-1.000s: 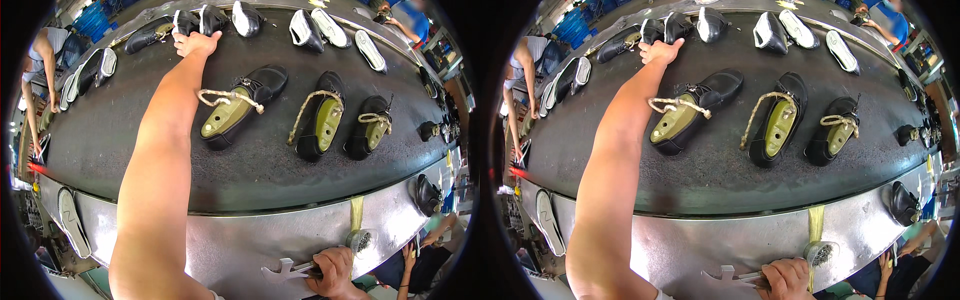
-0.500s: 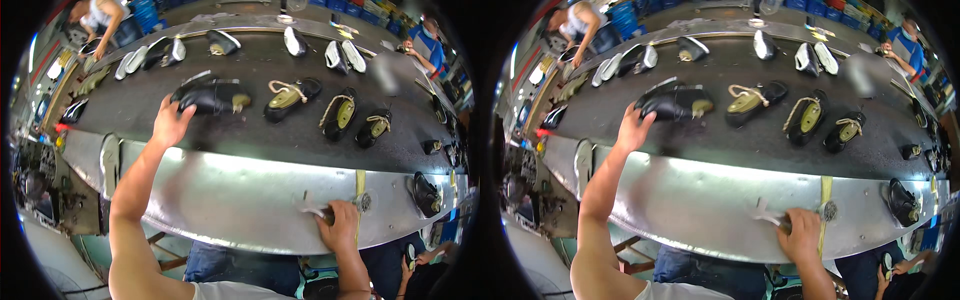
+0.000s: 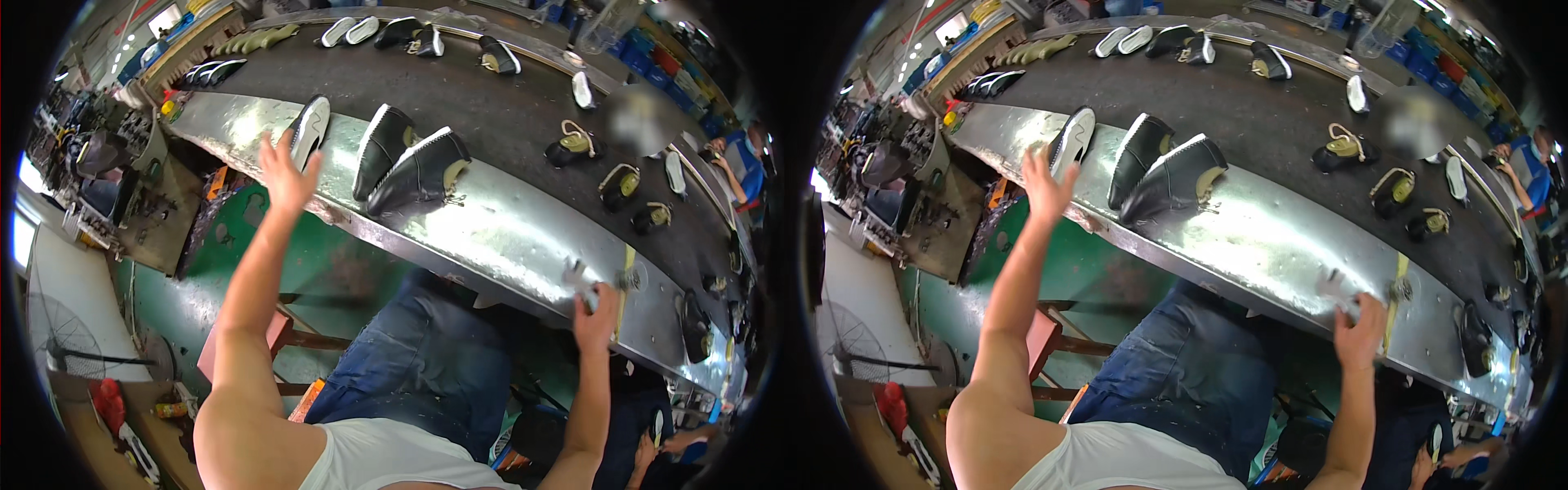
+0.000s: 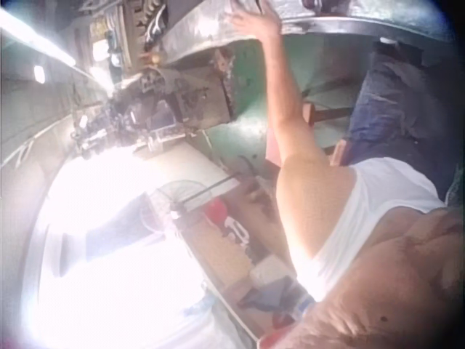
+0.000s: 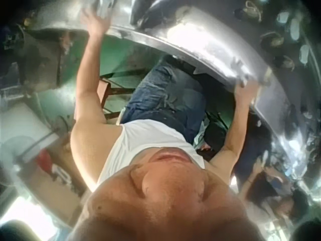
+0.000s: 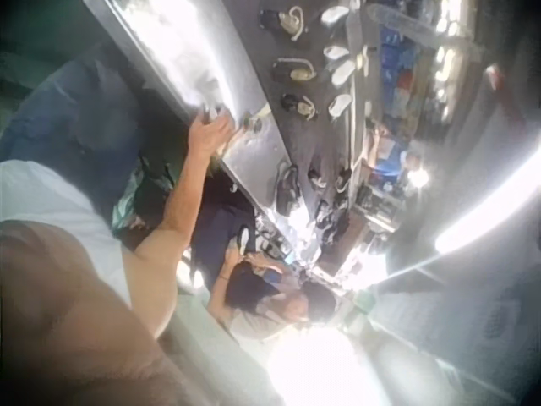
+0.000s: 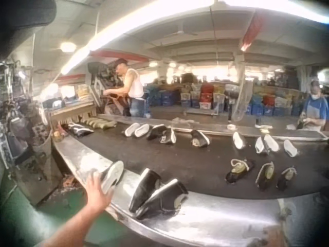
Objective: Using specialized pliers to pull and stretch the material over a shoe last and secure it.
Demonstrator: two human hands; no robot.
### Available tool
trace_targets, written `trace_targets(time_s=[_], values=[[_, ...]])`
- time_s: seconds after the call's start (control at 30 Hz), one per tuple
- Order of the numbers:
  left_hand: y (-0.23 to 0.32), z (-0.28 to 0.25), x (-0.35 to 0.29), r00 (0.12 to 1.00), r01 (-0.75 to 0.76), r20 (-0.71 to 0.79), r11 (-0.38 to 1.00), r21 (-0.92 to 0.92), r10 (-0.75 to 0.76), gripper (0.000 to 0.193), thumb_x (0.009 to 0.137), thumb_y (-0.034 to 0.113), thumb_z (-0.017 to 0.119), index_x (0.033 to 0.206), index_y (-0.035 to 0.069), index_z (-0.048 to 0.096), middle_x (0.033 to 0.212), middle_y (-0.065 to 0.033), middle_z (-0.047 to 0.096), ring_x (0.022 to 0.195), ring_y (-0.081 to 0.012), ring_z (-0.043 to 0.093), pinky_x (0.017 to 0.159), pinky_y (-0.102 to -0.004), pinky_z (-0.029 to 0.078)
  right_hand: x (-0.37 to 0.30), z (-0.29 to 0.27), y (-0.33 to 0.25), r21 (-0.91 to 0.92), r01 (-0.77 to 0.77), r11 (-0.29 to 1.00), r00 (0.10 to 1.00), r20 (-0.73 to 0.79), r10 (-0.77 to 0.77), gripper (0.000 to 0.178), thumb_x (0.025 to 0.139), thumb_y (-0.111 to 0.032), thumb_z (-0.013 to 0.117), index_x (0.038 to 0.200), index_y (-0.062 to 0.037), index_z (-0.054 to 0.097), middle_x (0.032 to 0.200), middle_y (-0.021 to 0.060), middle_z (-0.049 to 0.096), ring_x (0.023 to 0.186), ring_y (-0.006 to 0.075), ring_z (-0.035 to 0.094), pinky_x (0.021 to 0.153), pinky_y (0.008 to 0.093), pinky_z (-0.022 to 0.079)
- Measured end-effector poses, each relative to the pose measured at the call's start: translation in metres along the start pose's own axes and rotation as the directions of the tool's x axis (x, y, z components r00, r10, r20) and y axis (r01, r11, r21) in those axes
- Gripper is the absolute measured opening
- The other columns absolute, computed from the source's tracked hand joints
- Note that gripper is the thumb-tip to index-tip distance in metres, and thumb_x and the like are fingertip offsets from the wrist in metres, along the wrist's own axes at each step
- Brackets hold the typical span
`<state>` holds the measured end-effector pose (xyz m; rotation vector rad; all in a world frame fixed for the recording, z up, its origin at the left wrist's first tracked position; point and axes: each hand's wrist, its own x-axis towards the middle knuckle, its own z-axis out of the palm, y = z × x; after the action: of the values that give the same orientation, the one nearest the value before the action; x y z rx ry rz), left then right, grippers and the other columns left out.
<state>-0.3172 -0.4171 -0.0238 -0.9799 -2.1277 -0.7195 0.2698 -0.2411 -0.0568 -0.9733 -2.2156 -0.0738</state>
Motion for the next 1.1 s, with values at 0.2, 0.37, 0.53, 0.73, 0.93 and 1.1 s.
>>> trace_targets(time_s=[0.2,0.37,0.53,0.73,0.93,1.1], values=[[-0.152,0.085,0.021,0.496,0.655,0.808,0.748,-0.107,-0.319,0.102,0.073,0.04,0.084,0.147,-0.01,0.035,0.144,-0.0264,0.05,0.131,-0.0348,0.052,0.106,-0.0409,0.045,-0.114,-0.009,-0.122,0.194,-0.338,0.921,0.847,0.489,0.208,0.037,0.078,-0.032,0.078,0.103,-0.0071,0.068,0.097,0.0159,0.068,0.096,0.0375,0.063,0.086,0.0483,0.048],[-0.184,0.068,0.016,0.731,0.397,0.663,0.891,-0.221,-0.161,0.072,0.078,0.023,0.066,0.14,-0.008,0.045,0.133,-0.0291,0.057,0.121,-0.038,0.058,0.103,-0.0417,0.045,-0.213,-0.017,-0.15,0.277,-0.631,0.724,0.712,0.578,0.399,0.043,0.089,-0.035,0.07,0.115,-0.0022,0.06,0.107,0.0187,0.064,0.105,0.0382,0.061,0.091,0.0452,0.048],[-0.122,0.02,0.015,0.813,0.104,0.564,0.989,0.103,-0.144,0.062,0.076,0.017,0.062,0.136,0.002,0.056,0.125,-0.0283,0.058,0.115,-0.0471,0.056,0.102,-0.05,0.043,-0.256,-0.029,-0.155,0.25,-0.732,0.633,0.629,0.605,0.489,0.045,0.09,-0.039,0.069,0.116,-0.0029,0.06,0.109,0.0203,0.064,0.103,0.0391,0.062,0.088,0.045,0.049],[-0.079,-0.118,0.014,0.959,-0.25,0.12,0.966,-0.066,0.257,0.058,0.08,0.003,0.067,0.136,0.0,0.053,0.132,-0.0227,0.051,0.125,-0.0414,0.049,0.109,-0.0477,0.036,-0.259,-0.019,-0.162,0.249,-0.757,0.604,0.59,0.658,0.468,0.047,0.092,-0.041,0.066,0.117,-0.0015,0.059,0.112,0.0216,0.064,0.106,0.0393,0.062,0.091,0.0441,0.049],[0.017,-0.207,-0.068,0.995,-0.069,-0.004,0.647,-0.759,0.101,0.052,0.092,0.011,0.061,0.14,-0.005,0.048,0.138,-0.0181,0.053,0.13,-0.0289,0.048,0.115,-0.0417,0.03,-0.236,-0.027,-0.167,0.296,-0.732,0.614,0.624,0.653,0.43,0.048,0.093,-0.04,0.065,0.118,0.0004,0.058,0.107,0.0229,0.064,0.103,0.041,0.062,0.09,0.0444,0.049],[0.113,-0.171,-0.194,0.731,0.642,0.643,0.087,-0.762,0.228,0.054,0.075,0.0,0.064,0.129,-0.004,0.059,0.133,-0.0181,0.061,0.12,-0.0255,0.059,0.105,-0.0365,0.045,-0.193,-0.024,-0.201,0.434,-0.752,0.496,0.617,0.728,0.299,0.054,0.092,-0.044,0.066,0.119,0.0011,0.057,0.106,0.0239,0.064,0.102,0.0385,0.064,0.088,0.0441,0.05]])
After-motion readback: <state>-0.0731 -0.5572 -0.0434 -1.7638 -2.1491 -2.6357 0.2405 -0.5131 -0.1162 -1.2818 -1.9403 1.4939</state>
